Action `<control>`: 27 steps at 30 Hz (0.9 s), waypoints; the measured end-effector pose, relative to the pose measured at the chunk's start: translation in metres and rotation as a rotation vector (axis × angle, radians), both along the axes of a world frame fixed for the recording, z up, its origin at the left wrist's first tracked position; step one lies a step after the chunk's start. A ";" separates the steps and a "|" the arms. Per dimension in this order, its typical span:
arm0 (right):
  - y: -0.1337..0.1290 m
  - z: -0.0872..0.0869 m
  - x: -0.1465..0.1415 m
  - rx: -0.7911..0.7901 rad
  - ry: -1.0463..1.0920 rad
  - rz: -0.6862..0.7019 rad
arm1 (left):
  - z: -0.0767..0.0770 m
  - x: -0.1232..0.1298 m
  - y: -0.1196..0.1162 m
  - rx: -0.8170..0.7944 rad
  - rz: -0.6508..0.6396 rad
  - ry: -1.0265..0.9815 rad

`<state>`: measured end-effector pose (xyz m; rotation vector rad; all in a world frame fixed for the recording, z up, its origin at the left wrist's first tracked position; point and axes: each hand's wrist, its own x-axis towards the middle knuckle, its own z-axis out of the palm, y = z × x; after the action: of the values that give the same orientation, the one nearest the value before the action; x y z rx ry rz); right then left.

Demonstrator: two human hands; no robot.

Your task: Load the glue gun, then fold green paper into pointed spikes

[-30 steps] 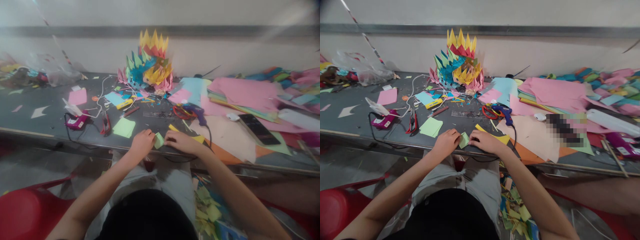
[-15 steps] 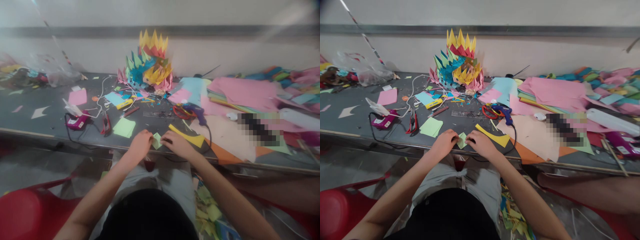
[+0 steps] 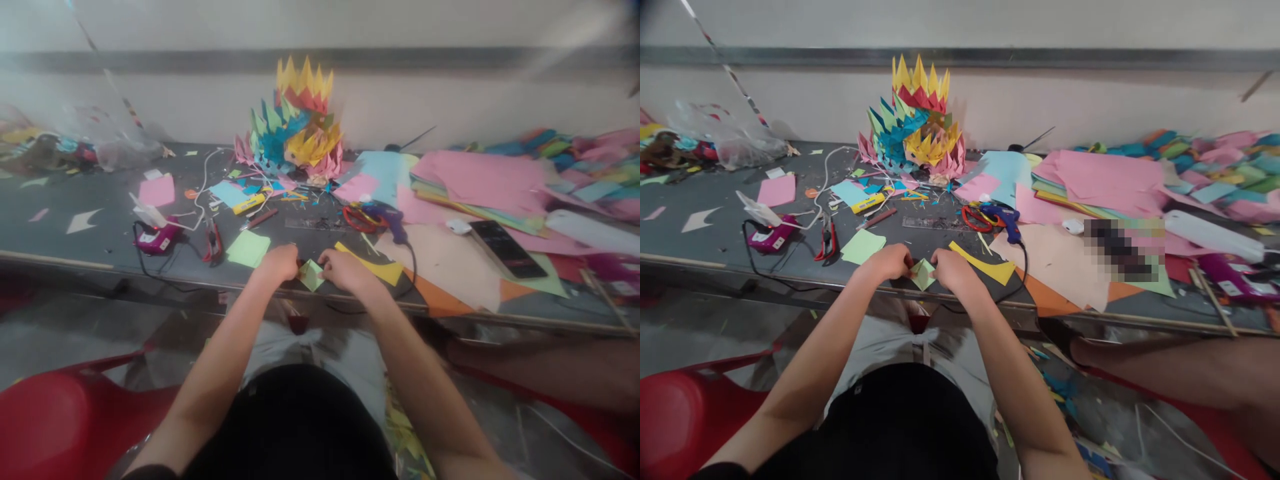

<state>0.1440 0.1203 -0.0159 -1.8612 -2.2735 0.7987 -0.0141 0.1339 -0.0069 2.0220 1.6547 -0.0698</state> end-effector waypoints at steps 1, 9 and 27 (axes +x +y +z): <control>0.002 0.001 0.002 -0.016 0.009 0.015 | -0.002 -0.004 0.002 -0.027 -0.028 -0.031; -0.003 -0.004 0.020 -0.033 0.183 0.125 | -0.019 -0.024 0.003 -0.088 -0.156 -0.361; 0.007 -0.035 0.037 0.368 0.244 0.447 | -0.045 -0.037 -0.004 0.561 -0.579 -0.208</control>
<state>0.1808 0.1271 -0.0511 -1.0587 -2.4900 0.5572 -0.0511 0.1296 -0.0514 2.7619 0.9802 0.4304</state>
